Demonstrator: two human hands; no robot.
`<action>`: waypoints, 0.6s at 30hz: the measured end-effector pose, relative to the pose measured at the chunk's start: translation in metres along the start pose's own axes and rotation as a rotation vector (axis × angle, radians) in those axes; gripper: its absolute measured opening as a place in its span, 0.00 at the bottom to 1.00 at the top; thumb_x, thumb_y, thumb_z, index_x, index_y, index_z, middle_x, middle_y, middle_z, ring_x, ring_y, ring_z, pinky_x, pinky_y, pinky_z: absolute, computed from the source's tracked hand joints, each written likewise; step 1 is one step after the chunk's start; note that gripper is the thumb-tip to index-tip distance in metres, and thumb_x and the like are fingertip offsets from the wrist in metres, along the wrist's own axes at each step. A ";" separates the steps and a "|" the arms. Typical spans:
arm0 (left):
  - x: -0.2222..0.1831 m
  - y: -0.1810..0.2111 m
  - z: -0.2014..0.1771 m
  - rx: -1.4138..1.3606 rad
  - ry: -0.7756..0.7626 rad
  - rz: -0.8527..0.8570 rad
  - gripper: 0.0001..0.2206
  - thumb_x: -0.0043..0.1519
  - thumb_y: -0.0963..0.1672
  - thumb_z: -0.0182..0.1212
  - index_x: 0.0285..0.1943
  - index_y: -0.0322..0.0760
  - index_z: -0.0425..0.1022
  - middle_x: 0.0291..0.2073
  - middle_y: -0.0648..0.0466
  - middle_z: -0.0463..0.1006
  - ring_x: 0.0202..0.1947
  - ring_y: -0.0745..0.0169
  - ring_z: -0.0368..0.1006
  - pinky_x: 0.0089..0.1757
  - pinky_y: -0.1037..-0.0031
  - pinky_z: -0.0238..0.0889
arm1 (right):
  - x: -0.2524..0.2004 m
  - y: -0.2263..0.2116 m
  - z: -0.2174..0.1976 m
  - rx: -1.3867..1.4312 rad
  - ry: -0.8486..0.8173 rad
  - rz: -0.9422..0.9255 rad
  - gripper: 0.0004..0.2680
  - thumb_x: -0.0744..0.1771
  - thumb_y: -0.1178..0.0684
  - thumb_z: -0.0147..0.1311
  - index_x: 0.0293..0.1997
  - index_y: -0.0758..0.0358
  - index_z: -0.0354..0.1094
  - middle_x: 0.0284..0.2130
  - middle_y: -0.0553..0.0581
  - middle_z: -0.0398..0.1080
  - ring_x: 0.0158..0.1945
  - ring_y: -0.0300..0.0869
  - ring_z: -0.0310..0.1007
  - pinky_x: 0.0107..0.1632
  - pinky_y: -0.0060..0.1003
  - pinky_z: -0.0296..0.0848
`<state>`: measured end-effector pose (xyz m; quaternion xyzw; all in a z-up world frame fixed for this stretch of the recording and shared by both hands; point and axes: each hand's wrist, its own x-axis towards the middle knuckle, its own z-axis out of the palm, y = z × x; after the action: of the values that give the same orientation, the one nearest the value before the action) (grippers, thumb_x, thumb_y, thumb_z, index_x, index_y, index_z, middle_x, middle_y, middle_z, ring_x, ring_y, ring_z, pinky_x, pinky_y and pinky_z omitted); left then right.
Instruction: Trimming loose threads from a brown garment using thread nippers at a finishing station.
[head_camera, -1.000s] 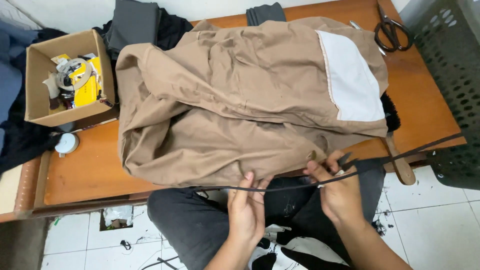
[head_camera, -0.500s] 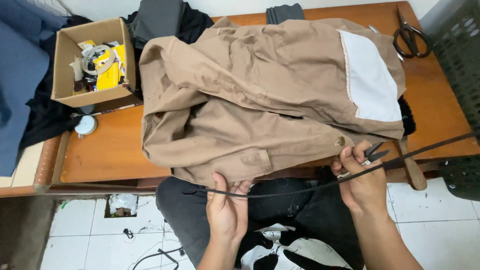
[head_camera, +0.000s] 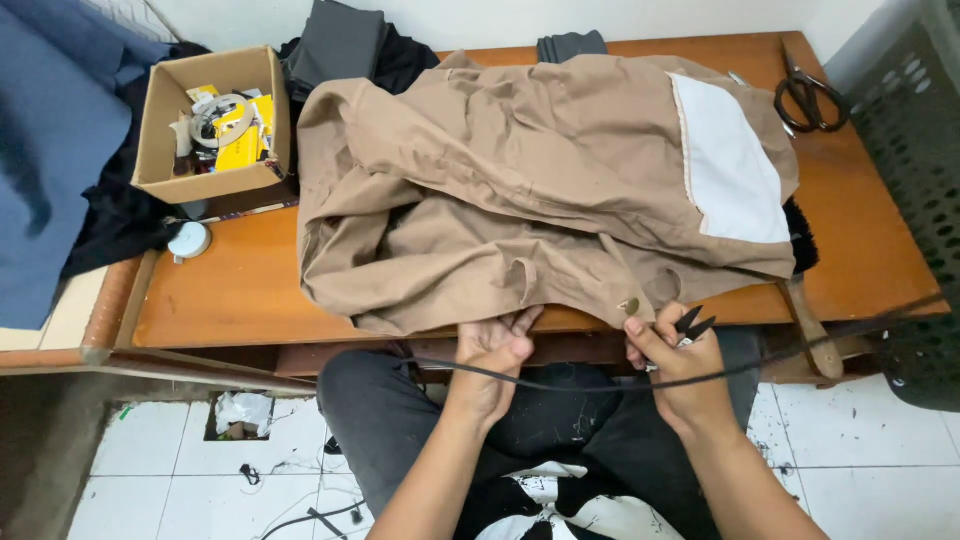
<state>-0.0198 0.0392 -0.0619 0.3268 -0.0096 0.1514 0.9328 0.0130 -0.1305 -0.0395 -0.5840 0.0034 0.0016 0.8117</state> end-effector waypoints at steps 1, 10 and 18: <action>-0.001 -0.005 0.001 0.001 -0.002 0.001 0.37 0.38 0.36 0.64 0.60 0.44 0.53 0.57 0.51 0.60 0.55 0.56 0.56 0.54 0.57 0.44 | -0.003 -0.001 -0.001 0.002 0.000 -0.002 0.16 0.59 0.62 0.54 0.16 0.54 0.45 0.09 0.50 0.58 0.12 0.35 0.61 0.16 0.21 0.58; -0.004 0.012 0.042 0.128 0.295 0.031 0.24 0.42 0.33 0.61 0.50 0.29 0.63 0.39 0.45 0.73 0.35 0.55 0.73 0.34 0.70 0.70 | -0.006 0.004 -0.009 0.045 -0.009 0.040 0.16 0.60 0.63 0.52 0.14 0.54 0.44 0.08 0.49 0.51 0.13 0.34 0.54 0.18 0.22 0.53; -0.021 0.028 0.062 0.047 0.213 -0.133 0.24 0.46 0.34 0.55 0.54 0.29 0.61 0.50 0.45 0.67 0.51 0.53 0.63 0.53 0.65 0.56 | -0.022 0.001 -0.004 0.006 -0.036 0.096 0.15 0.61 0.60 0.48 0.15 0.53 0.41 0.11 0.48 0.46 0.17 0.34 0.48 0.21 0.26 0.46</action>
<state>-0.0424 0.0158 0.0015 0.3306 0.1148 0.1230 0.9287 -0.0090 -0.1338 -0.0413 -0.5806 0.0171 0.0510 0.8124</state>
